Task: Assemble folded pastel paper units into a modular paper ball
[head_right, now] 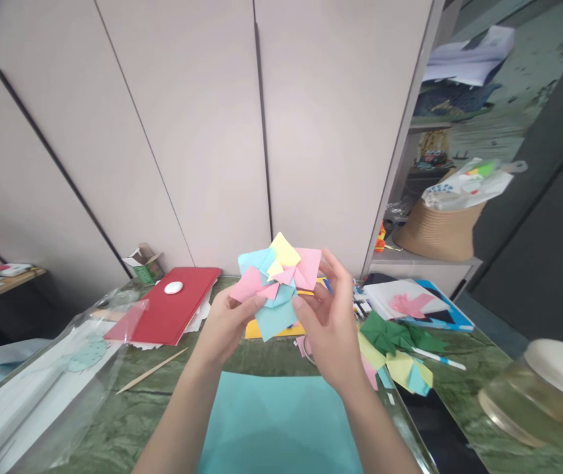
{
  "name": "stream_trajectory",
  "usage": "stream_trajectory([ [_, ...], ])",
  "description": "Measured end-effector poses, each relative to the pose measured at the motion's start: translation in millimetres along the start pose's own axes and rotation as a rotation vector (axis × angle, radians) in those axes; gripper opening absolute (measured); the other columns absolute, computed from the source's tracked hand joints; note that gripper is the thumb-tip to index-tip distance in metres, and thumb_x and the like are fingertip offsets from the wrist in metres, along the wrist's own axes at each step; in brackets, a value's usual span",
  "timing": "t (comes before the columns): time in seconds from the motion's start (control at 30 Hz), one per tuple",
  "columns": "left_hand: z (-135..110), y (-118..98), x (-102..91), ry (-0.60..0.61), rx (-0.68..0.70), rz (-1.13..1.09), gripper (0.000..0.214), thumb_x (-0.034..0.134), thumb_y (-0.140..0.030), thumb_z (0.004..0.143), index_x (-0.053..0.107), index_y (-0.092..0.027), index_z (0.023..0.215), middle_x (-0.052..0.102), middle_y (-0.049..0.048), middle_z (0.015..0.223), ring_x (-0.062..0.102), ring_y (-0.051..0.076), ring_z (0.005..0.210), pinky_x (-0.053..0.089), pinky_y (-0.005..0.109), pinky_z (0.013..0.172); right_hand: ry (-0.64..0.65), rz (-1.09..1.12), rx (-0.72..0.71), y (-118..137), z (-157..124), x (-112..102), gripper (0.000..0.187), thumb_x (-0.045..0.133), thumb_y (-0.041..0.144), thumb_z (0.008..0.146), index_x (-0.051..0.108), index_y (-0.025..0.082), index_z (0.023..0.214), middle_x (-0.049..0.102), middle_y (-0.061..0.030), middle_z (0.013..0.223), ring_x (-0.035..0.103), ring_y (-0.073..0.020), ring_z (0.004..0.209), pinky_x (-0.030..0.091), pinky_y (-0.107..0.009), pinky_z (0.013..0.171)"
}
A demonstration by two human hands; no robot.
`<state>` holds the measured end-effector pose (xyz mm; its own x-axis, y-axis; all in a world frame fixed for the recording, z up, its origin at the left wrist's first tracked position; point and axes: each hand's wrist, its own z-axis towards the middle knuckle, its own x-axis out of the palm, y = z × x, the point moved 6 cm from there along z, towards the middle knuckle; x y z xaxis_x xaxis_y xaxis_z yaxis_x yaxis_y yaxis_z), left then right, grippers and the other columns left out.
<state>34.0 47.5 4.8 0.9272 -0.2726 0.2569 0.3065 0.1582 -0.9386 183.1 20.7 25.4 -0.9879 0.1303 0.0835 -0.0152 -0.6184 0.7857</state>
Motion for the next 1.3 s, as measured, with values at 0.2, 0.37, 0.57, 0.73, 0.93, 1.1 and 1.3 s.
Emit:
stream_trajectory([
  [0.2, 7.3, 8.1, -3.2, -0.009, -0.089, -0.198, 0.019, 0.065, -0.029, 0.074, 0.066, -0.011, 0.079, 0.06, 0.003, 0.065, 0.051, 0.009, 0.054, 0.041, 0.021, 0.053, -0.026, -0.428, -0.388, 22.2, -5.2, -1.0, 0.047, 0.051, 0.019, 0.081, 0.045, 0.032, 0.126, 0.035, -0.0079, 0.136, 0.043, -0.0287, 0.122, 0.042, -0.049, 0.095],
  [0.37, 8.9, 9.1, -1.1, 0.038, -0.036, 0.013, 0.021, 0.063, -0.032, 0.075, 0.065, -0.011, 0.077, 0.058, 0.002, 0.063, 0.051, 0.01, 0.055, 0.041, 0.022, 0.054, -0.052, -1.004, -0.702, 34.9, -13.8, 16.3, 0.046, 0.063, 0.011, 0.069, 0.058, 0.03, 0.11, 0.028, -0.0066, 0.141, 0.033, -0.0365, 0.127, 0.031, -0.056, 0.1],
  [0.57, 5.0, 6.7, 2.7, 0.07, -0.006, 0.116, 0.022, 0.06, -0.034, 0.077, 0.064, -0.013, 0.076, 0.058, 0.0016, 0.065, 0.054, 0.013, 0.063, 0.045, 0.025, 0.062, -0.041, -1.15, -0.785, 31.2, -15.3, 19.0, 0.032, 0.063, 0.009, 0.071, 0.064, 0.031, 0.095, 0.036, -0.0031, 0.139, 0.031, -0.0348, 0.128, 0.026, -0.06, 0.101],
  [0.73, -0.2, 0.4, 8.7, 0.164, 0.007, -0.021, 0.023, 0.055, -0.033, 0.081, 0.066, -0.013, 0.076, 0.062, 0.0041, 0.072, 0.058, 0.014, 0.066, 0.048, 0.028, 0.067, -0.072, -1.072, -0.77, 28.0, -13.0, 12.2, 0.015, 0.064, 0.014, 0.074, 0.065, 0.024, 0.085, 0.051, -0.0066, 0.128, 0.039, -0.0313, 0.122, 0.032, -0.056, 0.099],
  [0.93, -6.7, -6.7, 18.3, 0.158, 0.052, 0.148, 0.024, 0.055, -0.03, 0.081, 0.068, -0.014, 0.093, 0.065, 0.0055, 0.081, 0.059, 0.016, 0.073, 0.048, 0.027, 0.072, -0.104, -1.015, -0.744, 28.7, -12.8, 11.3, 0.012, 0.067, 0.016, 0.074, 0.065, 0.02, 0.085, 0.059, -0.0096, 0.12, 0.046, -0.0303, 0.115, 0.038, -0.051, 0.096],
  [1.1, -5.9, -6.4, 18.0, 0.02, 0.132, 0.25, 0.032, 0.048, -0.037, 0.085, 0.065, -0.014, 0.072, 0.058, 0.0002, 0.064, 0.05, 0.012, 0.061, 0.042, 0.022, 0.062, -0.198, -0.994, -0.83, 33.5, -21.7, 18.4, 0.014, 0.068, 0.019, 0.073, 0.066, 0.021, 0.087, 0.065, -0.0077, 0.109, 0.052, -0.0277, 0.107, 0.041, -0.048, 0.092],
  [1.3, -8.3, -6.6, 15.1, -0.127, 0.171, 0.223, 0.037, 0.047, -0.041, 0.084, 0.058, -0.014, 0.061, 0.048, -0.0026, 0.055, 0.039, 0.01, 0.054, 0.031, 0.021, 0.051, -0.303, -1.093, -0.963, 31.2, -32.7, 27.2, 0.023, 0.057, 0.025, 0.08, 0.066, 0.026, 0.101, 0.067, -0.0054, 0.106, 0.052, -0.0254, 0.107, 0.038, -0.045, 0.093],
])
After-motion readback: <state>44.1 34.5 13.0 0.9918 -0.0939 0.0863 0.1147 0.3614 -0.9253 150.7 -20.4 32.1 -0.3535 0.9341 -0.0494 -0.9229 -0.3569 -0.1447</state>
